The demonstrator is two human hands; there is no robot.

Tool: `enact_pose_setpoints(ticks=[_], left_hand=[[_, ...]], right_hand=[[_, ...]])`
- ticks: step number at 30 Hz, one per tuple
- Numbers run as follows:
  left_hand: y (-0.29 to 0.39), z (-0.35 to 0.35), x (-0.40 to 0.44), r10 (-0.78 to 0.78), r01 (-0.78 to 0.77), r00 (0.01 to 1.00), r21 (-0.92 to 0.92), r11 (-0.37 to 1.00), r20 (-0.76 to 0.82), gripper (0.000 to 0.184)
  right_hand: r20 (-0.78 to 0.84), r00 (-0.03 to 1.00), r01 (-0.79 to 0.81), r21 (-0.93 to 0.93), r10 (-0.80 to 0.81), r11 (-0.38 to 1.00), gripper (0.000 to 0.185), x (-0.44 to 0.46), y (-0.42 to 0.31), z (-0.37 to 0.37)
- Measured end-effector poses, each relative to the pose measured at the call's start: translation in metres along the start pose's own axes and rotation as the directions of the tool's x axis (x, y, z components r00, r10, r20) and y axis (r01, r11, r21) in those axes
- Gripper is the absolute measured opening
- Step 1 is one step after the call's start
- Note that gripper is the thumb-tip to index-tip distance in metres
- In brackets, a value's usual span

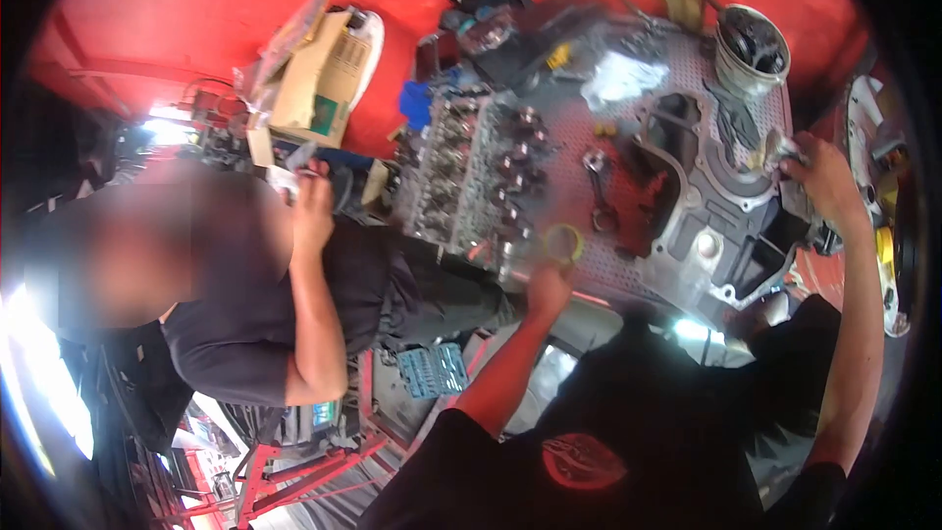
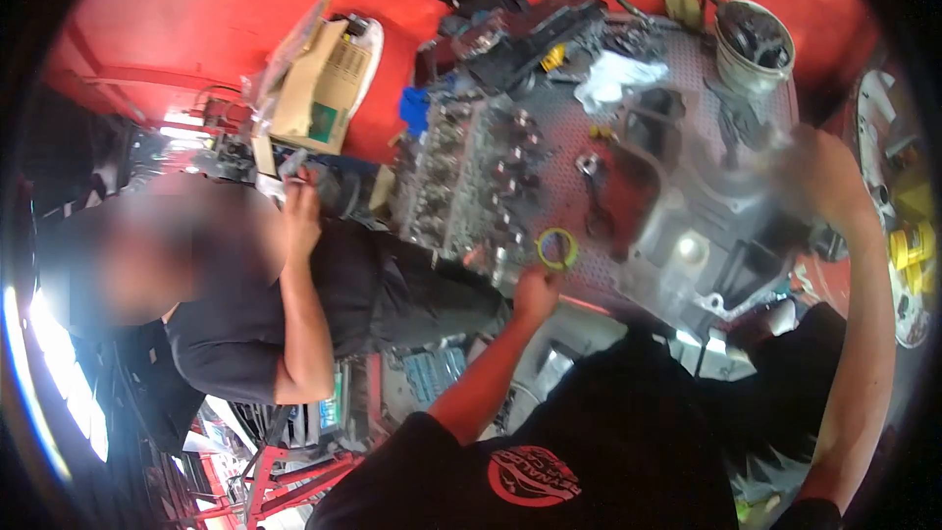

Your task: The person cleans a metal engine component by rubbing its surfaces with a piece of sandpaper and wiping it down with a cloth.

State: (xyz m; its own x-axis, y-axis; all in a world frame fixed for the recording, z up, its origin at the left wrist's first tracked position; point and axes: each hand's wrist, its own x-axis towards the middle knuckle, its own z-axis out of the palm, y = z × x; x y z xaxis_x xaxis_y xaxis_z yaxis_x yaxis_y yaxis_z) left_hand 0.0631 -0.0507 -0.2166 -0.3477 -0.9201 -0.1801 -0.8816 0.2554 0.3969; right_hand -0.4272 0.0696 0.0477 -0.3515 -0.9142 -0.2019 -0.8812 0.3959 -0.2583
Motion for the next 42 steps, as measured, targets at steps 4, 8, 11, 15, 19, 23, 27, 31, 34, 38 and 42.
enact_pose_setpoints(ticks=[4,8,11,15,19,23,27,31,34,38,42], left_hand=[[-0.083,0.098,-0.143,0.047,-0.070,0.850,0.023,0.997,0.524,0.038],[-0.111,0.110,-0.151,-0.025,0.618,0.384,-0.237,0.749,0.923,0.024],[-0.103,0.078,-0.106,-0.164,0.909,0.254,-0.177,0.376,0.953,0.023],[-0.084,0.093,-0.010,0.044,0.161,0.867,-0.362,0.918,0.497,0.029],[0.039,0.078,0.039,0.076,-0.095,0.943,0.044,0.995,0.323,0.035],[0.079,0.115,0.037,0.210,-0.207,0.975,-0.043,0.977,0.078,0.044],[0.057,0.142,0.038,0.264,-0.332,0.907,0.171,0.928,0.329,0.042],[0.074,0.102,0.022,0.282,-0.283,0.949,-0.009,0.959,0.140,0.037],[0.038,0.125,0.025,0.217,-0.212,0.976,-0.131,0.969,0.027,0.031],[-0.029,0.151,0.039,-0.060,0.160,0.983,-0.651,0.742,0.173,0.023],[0.061,-0.021,0.018,-0.263,0.314,0.940,-0.853,0.416,0.218,0.021]], right_hand=[[-0.109,0.990,-0.083,0.083,0.092,0.993,0.047,0.001,0.015,0.011],[-0.112,0.984,-0.133,0.047,0.138,0.990,0.046,-0.005,0.008,0.009],[-0.105,0.982,-0.156,0.023,0.157,0.988,0.046,-0.006,-0.001,0.008],[-0.067,0.982,-0.179,-0.008,0.178,0.984,0.047,-0.006,-0.006,0.006],[-0.082,0.981,-0.179,-0.054,0.174,0.982,0.047,-0.004,-0.004,0.010],[-0.204,0.966,-0.183,-0.098,0.160,0.978,0.048,-0.011,-0.013,0.018],[-0.319,0.945,-0.116,-0.135,0.068,0.984,0.045,-0.012,0.007,0.037],[-0.305,0.949,-0.111,-0.092,0.079,0.990,0.044,-0.013,0.004,0.033],[-0.243,0.962,-0.147,-0.071,0.126,0.987,0.043,-0.012,-0.005,0.027],[-0.153,0.972,-0.184,-0.025,0.178,0.983,0.042,-0.011,-0.004,0.022],[-0.259,0.948,-0.193,0.001,0.186,0.981,0.040,-0.016,-0.024,0.005]])
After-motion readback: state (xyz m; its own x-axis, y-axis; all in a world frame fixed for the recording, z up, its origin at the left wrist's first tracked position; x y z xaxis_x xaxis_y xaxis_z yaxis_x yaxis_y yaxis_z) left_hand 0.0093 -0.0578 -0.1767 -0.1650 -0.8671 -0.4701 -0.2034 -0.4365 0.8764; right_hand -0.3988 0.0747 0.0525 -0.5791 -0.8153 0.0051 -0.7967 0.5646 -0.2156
